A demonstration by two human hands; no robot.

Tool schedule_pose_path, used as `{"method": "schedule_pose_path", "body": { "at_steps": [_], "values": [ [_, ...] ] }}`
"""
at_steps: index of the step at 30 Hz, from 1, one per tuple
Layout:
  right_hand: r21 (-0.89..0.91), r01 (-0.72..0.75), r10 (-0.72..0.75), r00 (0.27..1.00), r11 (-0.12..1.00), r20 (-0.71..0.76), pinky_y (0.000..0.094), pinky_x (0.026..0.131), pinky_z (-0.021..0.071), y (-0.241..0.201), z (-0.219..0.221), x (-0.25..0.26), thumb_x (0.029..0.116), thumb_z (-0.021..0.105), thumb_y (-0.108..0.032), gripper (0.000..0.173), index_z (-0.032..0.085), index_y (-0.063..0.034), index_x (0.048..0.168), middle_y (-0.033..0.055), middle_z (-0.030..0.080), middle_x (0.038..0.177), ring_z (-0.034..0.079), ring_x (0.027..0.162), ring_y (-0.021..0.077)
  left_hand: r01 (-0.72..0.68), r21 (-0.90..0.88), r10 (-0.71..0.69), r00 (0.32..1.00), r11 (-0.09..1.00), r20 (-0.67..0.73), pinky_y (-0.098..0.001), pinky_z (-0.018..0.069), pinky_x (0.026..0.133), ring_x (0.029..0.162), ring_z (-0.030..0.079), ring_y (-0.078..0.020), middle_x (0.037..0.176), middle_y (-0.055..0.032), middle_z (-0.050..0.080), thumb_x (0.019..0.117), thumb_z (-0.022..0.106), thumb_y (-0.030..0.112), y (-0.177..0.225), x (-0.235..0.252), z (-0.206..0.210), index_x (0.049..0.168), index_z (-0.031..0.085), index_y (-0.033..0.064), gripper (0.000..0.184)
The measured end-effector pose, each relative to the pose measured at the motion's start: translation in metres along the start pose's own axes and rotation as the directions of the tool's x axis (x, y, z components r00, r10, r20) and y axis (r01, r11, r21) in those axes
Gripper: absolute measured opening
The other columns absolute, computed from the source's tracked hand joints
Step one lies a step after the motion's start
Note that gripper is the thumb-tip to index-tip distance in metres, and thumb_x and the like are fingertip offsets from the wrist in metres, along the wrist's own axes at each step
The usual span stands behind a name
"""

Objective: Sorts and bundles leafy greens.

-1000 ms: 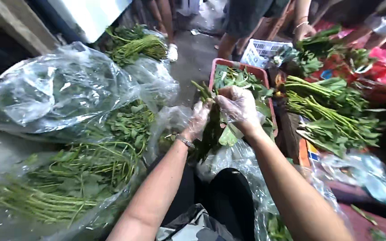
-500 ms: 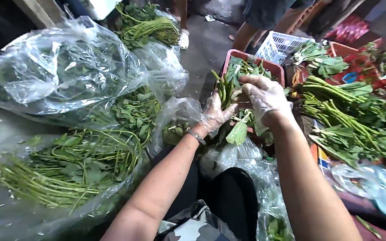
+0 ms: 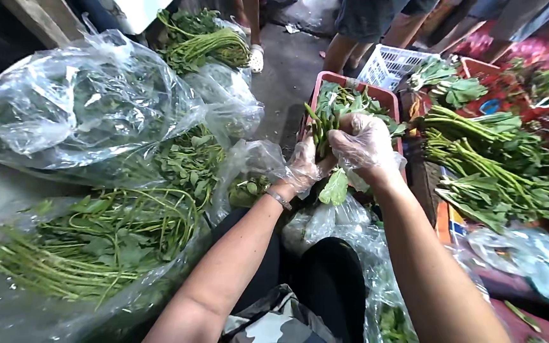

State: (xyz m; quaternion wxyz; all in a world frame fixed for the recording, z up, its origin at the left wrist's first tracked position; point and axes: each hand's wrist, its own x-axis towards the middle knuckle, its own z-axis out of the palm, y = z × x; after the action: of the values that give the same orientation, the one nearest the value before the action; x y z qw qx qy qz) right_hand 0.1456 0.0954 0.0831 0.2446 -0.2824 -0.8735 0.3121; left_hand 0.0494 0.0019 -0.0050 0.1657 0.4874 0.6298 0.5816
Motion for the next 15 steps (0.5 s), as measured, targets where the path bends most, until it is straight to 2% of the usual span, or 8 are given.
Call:
{"method": "schedule_pose_path", "body": {
  "at_steps": [3, 5, 7, 8, 9, 10, 12, 15],
  "values": [
    [-0.134, 0.128, -0.121, 0.991, 0.983, 0.059, 0.0481, 0.081, 0.0553, -0.007, -0.002, -0.001, 0.0930, 0.068, -0.017, 0.016, 0.074, -0.0030, 0.098, 0.0124, 0.072, 0.091, 0.070, 0.086, 0.0232, 0.052, 0.047, -0.054, 0.997, 0.998, 0.055, -0.0397, 0.0443, 0.108, 0.125, 0.058, -0.0281, 0.134, -0.0248, 0.060, 0.0959, 0.070, 0.019, 0.001, -0.002, -0.004, 0.142, 0.045, -0.0081, 0.059],
    [-0.176, 0.120, -0.097, 0.986, 0.977, 0.136, 0.0533, 0.085, 0.0536, -0.017, -0.008, 0.003, 0.0925, 0.072, -0.019, 0.021, 0.073, 0.0002, 0.100, 0.0171, 0.072, 0.096, 0.069, 0.092, 0.0298, 0.032, 0.030, -0.033, 0.999, 0.999, 0.040, -0.0332, 0.0453, 0.106, 0.120, 0.060, -0.0229, 0.128, -0.0244, 0.062, 0.0951, 0.067, 0.012, 0.004, 0.001, -0.006, 0.137, 0.049, -0.0115, 0.051],
    [-0.065, 0.090, -0.078, 0.983, 0.994, 0.168, 0.0462, 0.083, 0.0541, -0.011, -0.012, 0.009, 0.0900, 0.077, -0.025, 0.037, 0.066, 0.0038, 0.110, 0.0157, 0.068, 0.097, 0.066, 0.087, 0.0240, -0.030, -0.017, 0.030, 1.000, 0.999, 0.005, -0.0288, 0.0469, 0.103, 0.115, 0.062, -0.0178, 0.124, -0.0247, 0.064, 0.0949, 0.063, 0.008, 0.005, 0.003, -0.010, 0.132, 0.053, -0.0140, 0.044],
    [-0.010, 0.065, -0.062, 0.980, 0.998, 0.187, 0.0430, 0.083, 0.0547, -0.007, -0.013, 0.012, 0.0898, 0.077, -0.030, 0.047, 0.062, 0.0045, 0.119, 0.0145, 0.067, 0.100, 0.065, 0.087, 0.0209, -0.048, -0.057, 0.049, 0.998, 0.997, 0.032, -0.0267, 0.0462, 0.104, 0.117, 0.060, -0.0143, 0.126, -0.0230, 0.062, 0.0959, 0.062, 0.008, 0.004, 0.006, -0.014, 0.134, 0.051, -0.0135, 0.045],
    [0.018, 0.032, -0.035, 0.975, 0.999, 0.217, 0.0431, 0.083, 0.0556, -0.004, -0.013, 0.015, 0.0915, 0.074, -0.035, 0.052, 0.061, 0.0042, 0.124, 0.0143, 0.068, 0.100, 0.066, 0.086, 0.0202, -0.063, -0.084, 0.069, 0.995, 0.994, 0.077, -0.0244, 0.0454, 0.105, 0.117, 0.059, -0.0100, 0.128, -0.0199, 0.061, 0.0970, 0.061, 0.009, 0.006, 0.008, -0.019, 0.137, 0.049, -0.0124, 0.047],
    [0.010, 0.001, -0.004, 0.968, 1.000, 0.253, 0.0453, 0.083, 0.0557, -0.004, -0.011, 0.018, 0.0957, 0.069, -0.039, 0.049, 0.063, 0.0022, 0.120, 0.0135, 0.070, 0.099, 0.068, 0.087, 0.0207, -0.092, -0.119, 0.107, 0.987, 0.989, 0.123, -0.0249, 0.0444, 0.106, 0.119, 0.058, -0.0085, 0.130, -0.0185, 0.061, 0.0969, 0.061, 0.009, 0.006, 0.010, -0.023, 0.139, 0.047, -0.0129, 0.049],
    [-0.047, 0.018, -0.005, 0.965, 0.999, 0.261, 0.0480, 0.080, 0.0554, -0.004, -0.003, 0.023, 0.1020, 0.056, -0.047, 0.044, 0.070, -0.0050, 0.104, 0.0089, 0.071, 0.092, 0.069, 0.086, 0.0201, -0.094, -0.248, 0.145, 0.970, 0.964, 0.196, -0.0190, 0.0506, 0.096, 0.107, 0.060, 0.0009, 0.117, -0.0050, 0.063, 0.0940, 0.062, 0.008, 0.012, 0.017, -0.025, 0.132, 0.049, -0.0080, 0.043],
    [-0.210, 0.011, 0.031, 0.980, 0.978, 0.196, 0.0606, 0.093, 0.0489, -0.019, -0.004, 0.026, 0.1066, 0.045, -0.046, 0.050, 0.069, -0.0017, 0.113, 0.0200, 0.069, 0.113, 0.065, 0.111, 0.0359, 0.042, -0.291, 0.058, 0.943, 0.956, 0.327, -0.0183, 0.0545, 0.086, 0.094, 0.063, 0.0043, 0.101, 0.0094, 0.066, 0.0942, 0.060, 0.004, 0.035, 0.028, -0.037, 0.120, 0.055, 0.0067, 0.026]
  ]
}}
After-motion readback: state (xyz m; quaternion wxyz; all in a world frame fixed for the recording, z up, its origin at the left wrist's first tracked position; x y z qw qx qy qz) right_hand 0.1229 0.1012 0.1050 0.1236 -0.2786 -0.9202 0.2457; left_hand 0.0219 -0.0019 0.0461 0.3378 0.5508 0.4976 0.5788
